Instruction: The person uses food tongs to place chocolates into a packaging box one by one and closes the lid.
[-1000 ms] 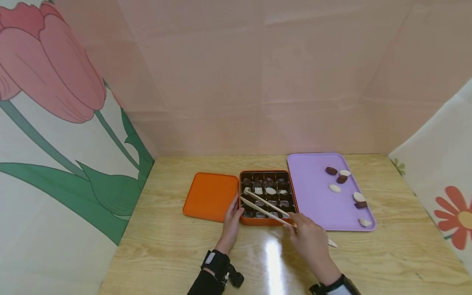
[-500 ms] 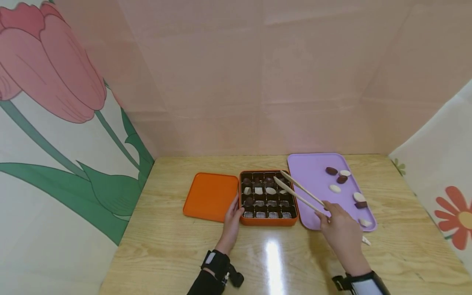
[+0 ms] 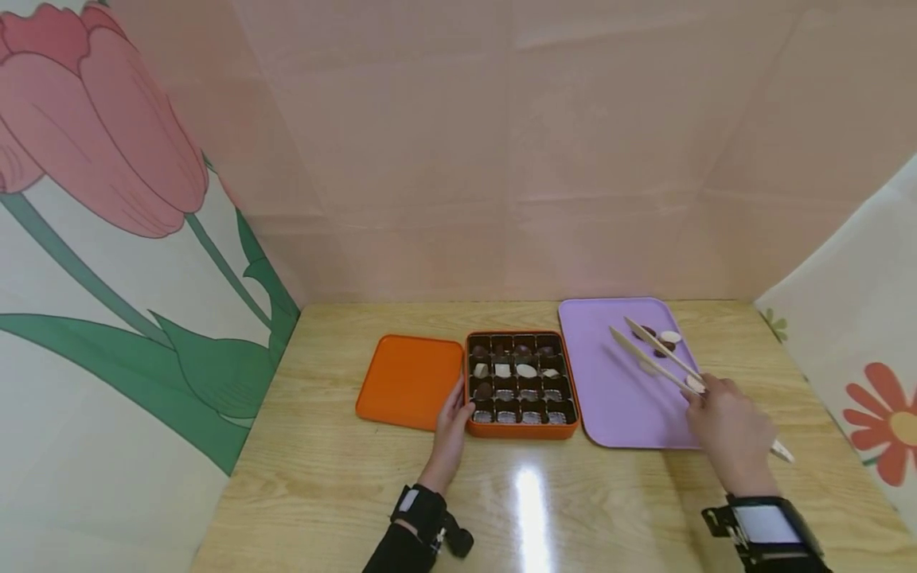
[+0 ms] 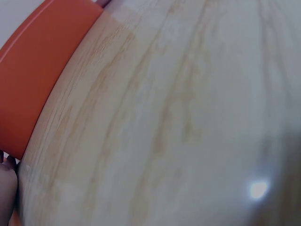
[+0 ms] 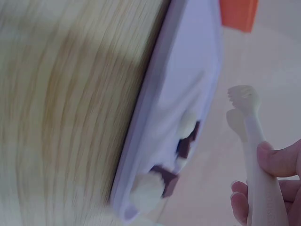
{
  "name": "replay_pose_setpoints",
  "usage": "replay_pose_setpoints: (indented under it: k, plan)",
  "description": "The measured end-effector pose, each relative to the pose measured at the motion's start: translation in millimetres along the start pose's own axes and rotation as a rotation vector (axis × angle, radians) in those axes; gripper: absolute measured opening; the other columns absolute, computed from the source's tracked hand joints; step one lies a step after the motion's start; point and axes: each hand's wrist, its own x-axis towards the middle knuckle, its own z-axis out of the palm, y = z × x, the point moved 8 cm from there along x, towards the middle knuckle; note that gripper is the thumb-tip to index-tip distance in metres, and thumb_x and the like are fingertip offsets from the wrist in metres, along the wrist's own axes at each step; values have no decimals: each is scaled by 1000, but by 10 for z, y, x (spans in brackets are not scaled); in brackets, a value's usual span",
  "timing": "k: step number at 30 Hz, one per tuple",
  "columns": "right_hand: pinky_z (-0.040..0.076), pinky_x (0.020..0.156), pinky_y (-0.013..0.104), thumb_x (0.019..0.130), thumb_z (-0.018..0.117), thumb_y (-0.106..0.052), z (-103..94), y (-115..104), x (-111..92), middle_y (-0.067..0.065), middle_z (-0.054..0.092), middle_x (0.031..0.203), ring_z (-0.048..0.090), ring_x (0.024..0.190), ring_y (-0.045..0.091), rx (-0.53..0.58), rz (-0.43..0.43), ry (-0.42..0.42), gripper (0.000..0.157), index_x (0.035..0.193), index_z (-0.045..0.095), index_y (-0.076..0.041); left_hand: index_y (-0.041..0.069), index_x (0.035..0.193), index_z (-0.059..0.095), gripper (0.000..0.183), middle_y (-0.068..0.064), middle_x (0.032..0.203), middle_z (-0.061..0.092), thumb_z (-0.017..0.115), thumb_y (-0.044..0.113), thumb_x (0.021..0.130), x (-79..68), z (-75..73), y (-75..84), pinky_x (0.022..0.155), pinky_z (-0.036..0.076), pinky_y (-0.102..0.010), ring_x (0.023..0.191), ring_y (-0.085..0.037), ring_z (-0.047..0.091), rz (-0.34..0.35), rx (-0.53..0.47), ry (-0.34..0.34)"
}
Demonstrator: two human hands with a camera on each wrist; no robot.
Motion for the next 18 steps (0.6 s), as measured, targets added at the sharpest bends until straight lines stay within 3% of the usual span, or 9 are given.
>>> replay_pose_setpoints:
  k: [3, 9, 18]
  plan:
    - [27, 27, 45, 80, 66, -26, 84, 145, 69, 29, 61, 81, 50, 45, 39, -28, 19, -74, 39, 103, 64, 5, 27, 148, 29, 55, -2, 159, 22, 48, 24, 97, 2, 0, -5, 119, 19, -49, 143, -19, 20, -3, 2, 1]
    - [32, 36, 56, 83, 64, -32, 270, 347, 169, 32, 60, 89, 55, 63, 53, -62, 80, -207, 46, 110, 61, 6, 26, 149, 28, 56, -2, 159, 21, 48, 25, 97, -13, 2, -28, 119, 19, -49, 143, -19, 20, -11, 8, -1]
    - [29, 30, 47, 83, 64, -25, 288, 333, 260, 28, 59, 74, 52, 51, 42, -77, 46, -154, 33, 92, 61, 6, 25, 150, 25, 59, -1, 160, 18, 49, 28, 96, 19, 3, -42, 120, 18, -49, 143, -19, 18, 5, -2, -16]
